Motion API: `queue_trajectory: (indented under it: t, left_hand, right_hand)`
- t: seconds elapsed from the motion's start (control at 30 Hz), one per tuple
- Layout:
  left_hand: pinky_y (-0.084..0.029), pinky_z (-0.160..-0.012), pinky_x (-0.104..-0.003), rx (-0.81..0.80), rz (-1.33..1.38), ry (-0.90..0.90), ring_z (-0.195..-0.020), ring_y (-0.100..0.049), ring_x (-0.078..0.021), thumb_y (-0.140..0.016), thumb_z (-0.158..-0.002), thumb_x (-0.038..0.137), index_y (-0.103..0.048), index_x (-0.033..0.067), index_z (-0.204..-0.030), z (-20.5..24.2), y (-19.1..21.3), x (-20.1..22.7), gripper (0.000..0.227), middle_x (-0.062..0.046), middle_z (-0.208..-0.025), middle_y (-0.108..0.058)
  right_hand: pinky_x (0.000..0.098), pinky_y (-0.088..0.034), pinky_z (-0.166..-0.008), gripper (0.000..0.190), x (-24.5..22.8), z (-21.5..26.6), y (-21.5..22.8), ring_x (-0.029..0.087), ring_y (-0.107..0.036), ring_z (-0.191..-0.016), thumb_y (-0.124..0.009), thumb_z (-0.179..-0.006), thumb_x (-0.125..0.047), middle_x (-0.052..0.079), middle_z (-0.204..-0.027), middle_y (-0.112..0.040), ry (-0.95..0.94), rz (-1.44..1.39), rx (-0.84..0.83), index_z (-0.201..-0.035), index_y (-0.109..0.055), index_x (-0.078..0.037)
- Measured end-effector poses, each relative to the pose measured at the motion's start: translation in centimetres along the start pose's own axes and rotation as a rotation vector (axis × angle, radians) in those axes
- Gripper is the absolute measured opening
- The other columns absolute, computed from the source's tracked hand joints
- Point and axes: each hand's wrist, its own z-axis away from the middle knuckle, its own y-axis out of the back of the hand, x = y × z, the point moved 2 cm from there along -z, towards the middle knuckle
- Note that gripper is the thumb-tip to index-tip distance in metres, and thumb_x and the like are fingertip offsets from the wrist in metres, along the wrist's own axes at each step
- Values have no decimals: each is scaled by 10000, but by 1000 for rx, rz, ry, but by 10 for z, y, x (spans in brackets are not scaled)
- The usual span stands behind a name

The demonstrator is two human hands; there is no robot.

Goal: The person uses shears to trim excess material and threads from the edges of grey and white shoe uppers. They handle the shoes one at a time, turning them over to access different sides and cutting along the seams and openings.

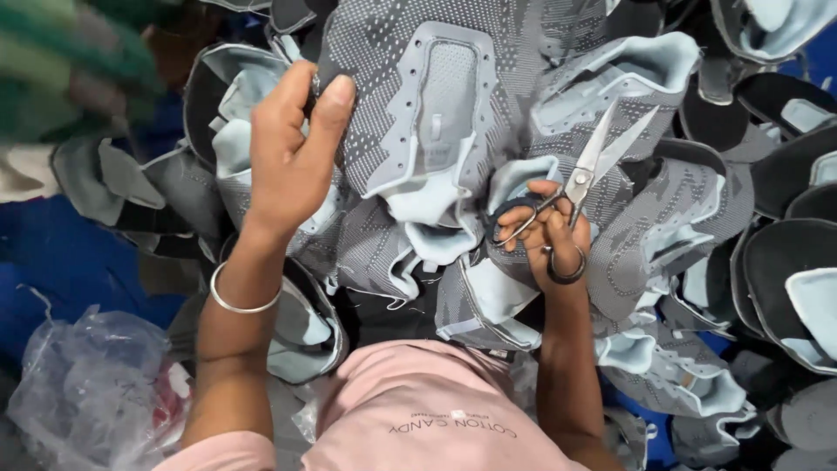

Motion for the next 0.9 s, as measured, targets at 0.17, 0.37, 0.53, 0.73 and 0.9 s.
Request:
queue_trajectory:
  t: [0.17, 0.37, 0.53, 0.73, 0.9]
  left_hand:
    - [-443, -772, -438, 13, -487, -656, -807, -564, -288, -703, -936, 184, -616, 20, -986, -22, -56, 86, 192, -104, -865, -588]
    - [-458, -1118, -462, -754, 538, -1094, -1253, -595, -327, -750, -792, 318, -570, 43, -1235, 52, -168, 119, 552, -141, -1285, -629]
    - [-489, -859, -407, -688, -225, -938, -1025, -613, -262, -665, -968, 48, -634, 11, -1117, 22, -124, 54, 157, -120, -1082, -645]
    - [-506, -843, -434, -357, -755, -523, -1004, -642, -316, -678, -872, 204, -659, 50, -972, -11, -26, -57, 185, -111, -1002, -654]
    - [-505, -898, -413, -90, -972, -578, -1108, -637, -277, -688, -917, 130, -653, 32, -1195, -27, -29, -163, 297, -80, -1148, -662]
  right_hand:
    - [446, -585, -771, 418, 20, 15, 34, 317, -706, -905, -579, -1101, -235, 212, -1103, -656, -28, -64, 107, -1391, -409, 12]
    - [400, -562, -777, 550, 4, 5, 9, 301, -708, -899, -564, -1084, -319, 279, -1111, -699, -26, 34, 57, -1496, -417, 14]
    - [388, -556, -783, 558, 1, 3, 3, 287, -696, -878, -569, -1089, -352, 261, -1090, -702, -34, 53, 57, -1483, -428, 16]
    - [364, -545, -783, 592, -11, 4, -16, 261, -674, -863, -594, -1093, -395, 229, -1081, -701, -62, 119, 137, -1490, -437, 15]
    - [360, -563, -727, 576, -10, 0, -11, 283, -699, -827, -599, -1078, -402, 246, -1054, -704, -77, 128, 155, -1450, -458, 13]
